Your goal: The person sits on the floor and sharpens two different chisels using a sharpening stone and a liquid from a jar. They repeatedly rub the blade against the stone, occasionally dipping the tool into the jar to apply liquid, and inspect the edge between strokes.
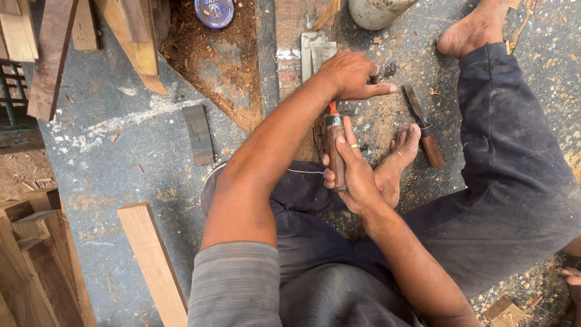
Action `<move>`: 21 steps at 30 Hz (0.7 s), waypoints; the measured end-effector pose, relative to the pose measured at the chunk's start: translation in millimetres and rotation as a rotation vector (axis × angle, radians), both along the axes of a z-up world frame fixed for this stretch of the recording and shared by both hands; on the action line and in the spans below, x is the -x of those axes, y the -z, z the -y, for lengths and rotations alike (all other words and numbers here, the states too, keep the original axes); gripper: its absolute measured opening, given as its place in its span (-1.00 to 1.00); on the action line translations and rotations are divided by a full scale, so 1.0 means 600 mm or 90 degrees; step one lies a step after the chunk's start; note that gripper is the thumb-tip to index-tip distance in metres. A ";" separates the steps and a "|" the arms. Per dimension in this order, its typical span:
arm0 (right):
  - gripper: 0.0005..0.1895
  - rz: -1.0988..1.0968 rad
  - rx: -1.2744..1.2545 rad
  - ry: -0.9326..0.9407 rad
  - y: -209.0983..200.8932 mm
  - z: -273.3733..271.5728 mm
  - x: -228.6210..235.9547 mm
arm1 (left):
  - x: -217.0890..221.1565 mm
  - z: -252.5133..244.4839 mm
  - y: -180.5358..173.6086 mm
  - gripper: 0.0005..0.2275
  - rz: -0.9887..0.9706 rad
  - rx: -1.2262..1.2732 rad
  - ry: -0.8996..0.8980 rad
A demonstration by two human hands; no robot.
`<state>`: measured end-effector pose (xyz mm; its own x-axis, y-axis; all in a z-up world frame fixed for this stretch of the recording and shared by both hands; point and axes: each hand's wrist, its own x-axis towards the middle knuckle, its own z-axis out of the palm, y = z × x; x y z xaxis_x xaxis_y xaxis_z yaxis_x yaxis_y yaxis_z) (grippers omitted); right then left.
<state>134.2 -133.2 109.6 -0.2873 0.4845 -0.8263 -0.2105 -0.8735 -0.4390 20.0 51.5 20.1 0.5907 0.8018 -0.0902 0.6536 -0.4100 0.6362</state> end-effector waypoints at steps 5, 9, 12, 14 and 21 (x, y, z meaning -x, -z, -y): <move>-0.23 0.038 0.095 -0.043 -0.065 0.119 -0.024 | -0.031 0.164 -0.013 -0.23 0.029 0.103 0.054; -0.22 0.033 0.082 -0.056 -0.033 0.066 -0.009 | -0.006 0.108 0.006 -0.22 -0.048 0.138 0.085; -0.21 -0.025 0.021 -0.028 0.007 -0.001 0.015 | 0.030 0.018 0.006 -0.20 -0.053 0.082 0.029; -0.21 -0.053 -0.001 -0.011 0.010 -0.013 0.024 | 0.042 -0.003 -0.003 -0.19 -0.097 0.109 0.015; -0.22 0.007 0.105 -0.052 -0.050 0.102 -0.005 | 0.013 0.163 -0.010 -0.22 0.033 0.124 0.024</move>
